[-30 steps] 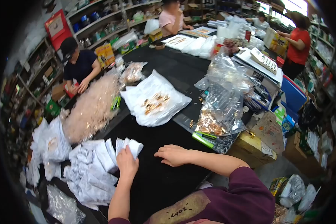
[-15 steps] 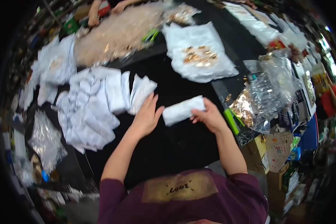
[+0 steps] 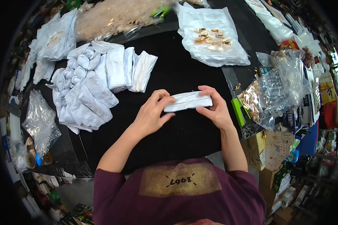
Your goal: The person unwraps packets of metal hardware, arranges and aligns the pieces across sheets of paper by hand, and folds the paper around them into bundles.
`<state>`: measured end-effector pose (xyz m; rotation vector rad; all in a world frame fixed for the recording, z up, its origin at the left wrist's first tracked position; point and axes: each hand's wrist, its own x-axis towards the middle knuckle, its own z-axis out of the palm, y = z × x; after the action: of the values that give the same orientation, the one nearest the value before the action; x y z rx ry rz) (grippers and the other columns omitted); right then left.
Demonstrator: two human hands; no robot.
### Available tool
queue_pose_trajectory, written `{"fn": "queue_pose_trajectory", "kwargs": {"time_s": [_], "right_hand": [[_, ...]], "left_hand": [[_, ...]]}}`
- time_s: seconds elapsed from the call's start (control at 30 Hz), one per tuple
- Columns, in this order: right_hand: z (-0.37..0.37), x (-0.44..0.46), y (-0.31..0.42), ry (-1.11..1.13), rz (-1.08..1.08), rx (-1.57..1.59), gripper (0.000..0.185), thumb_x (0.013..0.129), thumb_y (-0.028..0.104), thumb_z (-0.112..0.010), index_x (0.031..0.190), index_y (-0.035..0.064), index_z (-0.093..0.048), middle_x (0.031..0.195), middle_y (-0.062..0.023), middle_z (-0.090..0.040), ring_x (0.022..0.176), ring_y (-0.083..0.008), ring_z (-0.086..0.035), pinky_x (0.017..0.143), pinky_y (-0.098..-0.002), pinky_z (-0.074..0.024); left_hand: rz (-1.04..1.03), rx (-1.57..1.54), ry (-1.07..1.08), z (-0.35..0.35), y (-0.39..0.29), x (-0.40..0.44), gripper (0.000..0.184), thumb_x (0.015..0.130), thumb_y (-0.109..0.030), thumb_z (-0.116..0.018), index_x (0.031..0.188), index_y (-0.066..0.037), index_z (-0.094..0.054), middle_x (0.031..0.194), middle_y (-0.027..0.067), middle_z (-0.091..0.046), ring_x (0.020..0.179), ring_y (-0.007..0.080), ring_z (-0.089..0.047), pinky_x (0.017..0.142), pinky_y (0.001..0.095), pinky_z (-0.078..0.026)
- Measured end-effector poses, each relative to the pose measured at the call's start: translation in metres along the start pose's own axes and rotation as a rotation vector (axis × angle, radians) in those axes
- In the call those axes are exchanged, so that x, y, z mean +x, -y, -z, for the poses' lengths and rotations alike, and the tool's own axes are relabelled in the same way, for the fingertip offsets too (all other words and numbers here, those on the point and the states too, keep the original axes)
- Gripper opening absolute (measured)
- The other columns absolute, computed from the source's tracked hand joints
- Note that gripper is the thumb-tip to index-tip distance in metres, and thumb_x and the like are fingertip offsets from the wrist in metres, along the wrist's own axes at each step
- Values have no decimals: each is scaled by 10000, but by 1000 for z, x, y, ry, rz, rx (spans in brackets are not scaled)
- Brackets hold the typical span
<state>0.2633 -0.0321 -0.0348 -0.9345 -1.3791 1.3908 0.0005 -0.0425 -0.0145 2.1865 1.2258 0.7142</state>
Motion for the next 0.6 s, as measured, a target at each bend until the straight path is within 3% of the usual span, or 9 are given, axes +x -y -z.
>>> {"fn": "queue_pose_trajectory", "kwargs": {"time_s": [0.13, 0.23, 0.3, 0.37, 0.4, 0.47, 0.5, 0.53, 0.6], "right_hand": [[-14, -1, -1, -108, -106, -78, 447, 819, -24, -710, 1245, 42, -593, 1213, -91, -604, 1061, -155, -595, 884, -285, -498], [-14, 5, -12, -196, -38, -299, 250, 867, 39, -690, 1115, 13, -672, 1025, -73, -666, 908, -138, -627, 786, -268, -504], [-16, 10, -5, -203, -69, -554, 130, 903, 100, -670, 973, -5, -701, 807, -75, -661, 757, -117, -619, 675, -278, -488], [-26, 16, 23, -217, -14, -541, 157, 903, 144, -666, 907, -10, -696, 798, -186, -660, 722, -287, -665, 647, -367, -509], [-25, 18, 33, -231, 102, -538, 151, 905, 129, -667, 848, -11, -666, 741, -144, -618, 674, -237, -614, 612, -336, -477], [-24, 27, 47, -281, 233, -562, 176, 906, 114, -669, 788, -12, -636, 683, -102, -576, 626, -186, -562, 577, -306, -446], [-24, 33, 51, -329, 372, -517, 186, 901, 124, -678, 774, -1, -622, 682, -104, -562, 622, -216, -551, 567, -313, -438], [-20, 35, 55, -366, 513, -469, 200, 895, 134, -688, 760, 11, -609, 680, -105, -548, 619, -247, -540, 558, -320, -430], [-14, 25, 60, -511, 482, -573, 177, 884, 138, -698, 783, 19, -614, 703, -109, -558, 627, -253, -552, 570, -336, -439]], "left_hand": [[265, -277, -8, 1, 5, -3, 723, 739, -203, -812, 1373, -67, -493, 1186, 147, -590, 1067, 316, -598, 866, 388, -519], [177, -148, 35, -2, 11, -5, 762, 726, -168, -826, 1395, -69, -475, 1238, 154, -578, 1106, 299, -589, 889, 371, -509], [136, -55, 77, -2, 7, 4, 783, 729, -177, -830, 1408, -57, -458, 1254, 150, -578, 1114, 297, -591, 911, 374, -501], [161, -110, 102, -7, 7, 2, 787, 732, -174, -831, 1406, -36, -449, 1225, 139, -587, 1066, 289, -612, 903, 373, -503], [184, -187, 106, -10, 10, 2, 789, 726, -146, -835, 1403, -27, -448, 1206, 135, -590, 1030, 275, -625, 884, 360, -509], [548, -241, 216, -5, 4, 3, 774, 711, -95, -836, 1387, -33, -464, 1180, 136, -585, 966, 258, -636, 840, 338, -518], [505, -237, 234, -4, -2, 3, 774, 711, -95, -836, 1387, -33, -464, 1180, 136, -585, 966, 258, -636, 840, 338, -518], [446, -176, 108, -3, -8, 3, 764, 710, -91, -836, 1378, -32, -471, 1192, 143, -576, 964, 252, -631, 819, 324, -519], [361, -118, -20, -9, -5, -7, 753, 709, -88, -836, 1370, -32, -478, 1205, 149, -567, 963, 247, -625, 798, 310, -519]]}}
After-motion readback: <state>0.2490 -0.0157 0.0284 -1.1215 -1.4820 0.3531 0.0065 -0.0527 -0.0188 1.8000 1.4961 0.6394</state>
